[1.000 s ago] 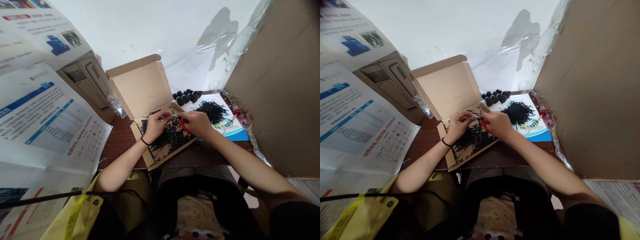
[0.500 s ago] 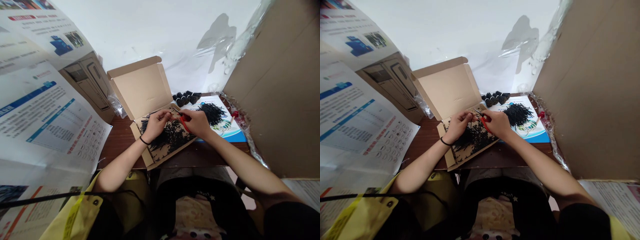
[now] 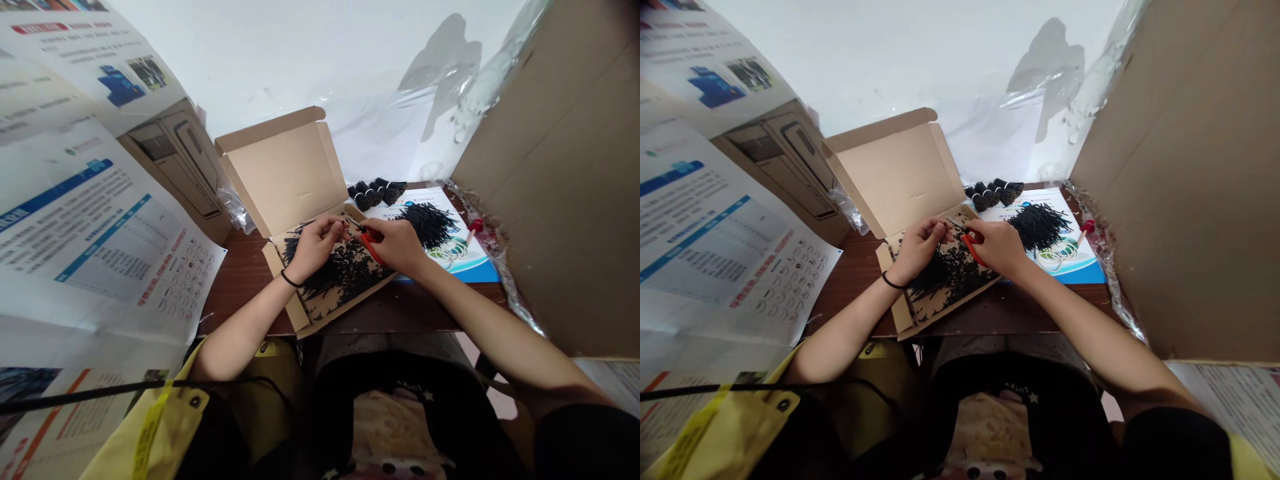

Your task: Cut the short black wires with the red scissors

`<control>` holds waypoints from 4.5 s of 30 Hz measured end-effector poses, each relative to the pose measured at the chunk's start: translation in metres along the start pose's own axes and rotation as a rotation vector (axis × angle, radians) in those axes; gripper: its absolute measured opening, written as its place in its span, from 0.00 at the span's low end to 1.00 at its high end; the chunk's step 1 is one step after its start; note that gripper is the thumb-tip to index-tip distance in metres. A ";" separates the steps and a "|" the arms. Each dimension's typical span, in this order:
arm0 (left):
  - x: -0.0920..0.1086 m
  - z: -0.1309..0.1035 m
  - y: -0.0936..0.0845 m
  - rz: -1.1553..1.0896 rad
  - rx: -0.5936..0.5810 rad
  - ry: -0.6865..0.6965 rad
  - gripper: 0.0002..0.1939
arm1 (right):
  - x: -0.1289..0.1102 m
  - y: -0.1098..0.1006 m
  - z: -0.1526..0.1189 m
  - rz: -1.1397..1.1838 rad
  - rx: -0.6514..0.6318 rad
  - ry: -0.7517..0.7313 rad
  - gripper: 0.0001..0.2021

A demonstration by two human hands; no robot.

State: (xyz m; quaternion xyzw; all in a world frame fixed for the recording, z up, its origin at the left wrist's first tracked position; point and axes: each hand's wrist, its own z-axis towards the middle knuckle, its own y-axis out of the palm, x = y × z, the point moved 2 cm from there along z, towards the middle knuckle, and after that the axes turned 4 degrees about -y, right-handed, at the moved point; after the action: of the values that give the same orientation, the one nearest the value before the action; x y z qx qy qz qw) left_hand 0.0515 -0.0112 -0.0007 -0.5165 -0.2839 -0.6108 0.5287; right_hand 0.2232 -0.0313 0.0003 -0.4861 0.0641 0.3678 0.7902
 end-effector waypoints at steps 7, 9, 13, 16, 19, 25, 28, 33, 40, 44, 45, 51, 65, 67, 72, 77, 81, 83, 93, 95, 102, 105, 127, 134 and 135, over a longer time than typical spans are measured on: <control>-0.002 0.000 -0.003 0.010 0.057 -0.038 0.12 | 0.002 -0.002 0.001 0.021 0.006 0.005 0.14; 0.000 0.000 -0.004 -0.001 0.058 -0.046 0.12 | 0.001 -0.001 0.001 0.025 0.001 -0.002 0.14; 0.002 0.000 -0.005 -0.106 0.074 -0.108 0.12 | 0.001 0.002 0.000 0.029 -0.020 0.005 0.14; 0.001 0.000 -0.005 -0.191 0.056 -0.161 0.14 | 0.002 0.003 0.000 0.022 -0.025 0.004 0.13; 0.001 -0.001 -0.005 -0.267 0.031 -0.195 0.15 | 0.002 0.003 0.000 0.012 -0.018 -0.006 0.13; 0.002 -0.001 -0.004 -0.294 -0.024 -0.219 0.16 | 0.003 0.003 0.001 0.019 -0.023 -0.004 0.14; 0.002 -0.001 -0.003 -0.313 -0.056 -0.220 0.15 | 0.002 0.003 0.000 0.028 -0.024 -0.009 0.14; 0.002 -0.001 -0.003 -0.266 0.035 -0.168 0.14 | 0.001 0.002 0.000 0.038 -0.025 -0.001 0.14; 0.001 0.000 -0.004 -0.144 0.148 -0.123 0.13 | 0.001 0.002 -0.001 0.045 -0.010 -0.006 0.14; 0.001 -0.001 -0.004 -0.090 0.159 -0.109 0.12 | -0.002 0.000 -0.001 0.058 0.007 -0.014 0.14; 0.001 -0.001 -0.004 -0.089 0.160 -0.105 0.12 | -0.003 -0.001 -0.001 0.057 0.007 -0.013 0.14; 0.002 -0.001 -0.004 -0.086 0.158 -0.099 0.12 | -0.005 0.001 -0.002 0.012 0.002 -0.011 0.15; 0.004 -0.002 -0.002 -0.064 0.150 -0.049 0.11 | -0.004 0.003 -0.003 -0.017 -0.013 -0.022 0.16; 0.004 -0.002 -0.002 -0.048 0.153 -0.045 0.11 | -0.004 0.003 -0.002 -0.026 -0.023 -0.023 0.16; 0.003 -0.002 -0.003 -0.020 0.161 -0.026 0.10 | -0.004 0.001 -0.002 -0.072 -0.037 -0.017 0.16; 0.001 -0.002 -0.002 -0.040 0.158 -0.070 0.11 | -0.001 0.000 -0.002 -0.156 -0.020 0.004 0.15; 0.001 -0.001 -0.002 -0.131 0.141 -0.143 0.13 | 0.003 0.000 0.000 -0.039 0.014 0.047 0.15; 0.001 -0.001 -0.002 -0.153 0.123 -0.150 0.14 | 0.004 0.001 0.000 0.126 0.017 0.065 0.14; -0.010 0.001 0.000 -0.178 0.030 -0.152 0.15 | 0.000 0.020 0.000 0.886 -0.047 0.227 0.22; -0.012 0.000 0.001 -0.216 0.032 -0.173 0.16 | 0.003 0.025 0.000 0.924 -0.041 0.241 0.23; -0.018 -0.001 0.007 -0.282 -0.025 -0.254 0.17 | 0.008 0.027 0.003 0.895 -0.078 0.197 0.21; -0.018 0.003 -0.001 -0.159 0.074 -0.261 0.18 | 0.019 0.008 0.010 0.543 -0.017 0.124 0.20; -0.010 0.007 -0.010 0.276 0.034 -0.056 0.17 | 0.090 -0.038 0.013 -0.648 -0.372 0.265 0.18; -0.010 0.003 -0.011 0.588 -0.104 0.057 0.19 | 0.081 -0.038 0.013 -0.644 -0.309 0.269 0.21; -0.010 0.002 -0.011 0.643 -0.136 0.078 0.18 | 0.079 -0.037 0.013 -0.643 -0.300 0.271 0.21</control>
State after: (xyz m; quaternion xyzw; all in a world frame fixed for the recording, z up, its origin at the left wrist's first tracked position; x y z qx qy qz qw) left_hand 0.0409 -0.0032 -0.0069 -0.5902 -0.0444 -0.4495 0.6691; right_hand 0.3007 0.0108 -0.0020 -0.6359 -0.0424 0.0388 0.7696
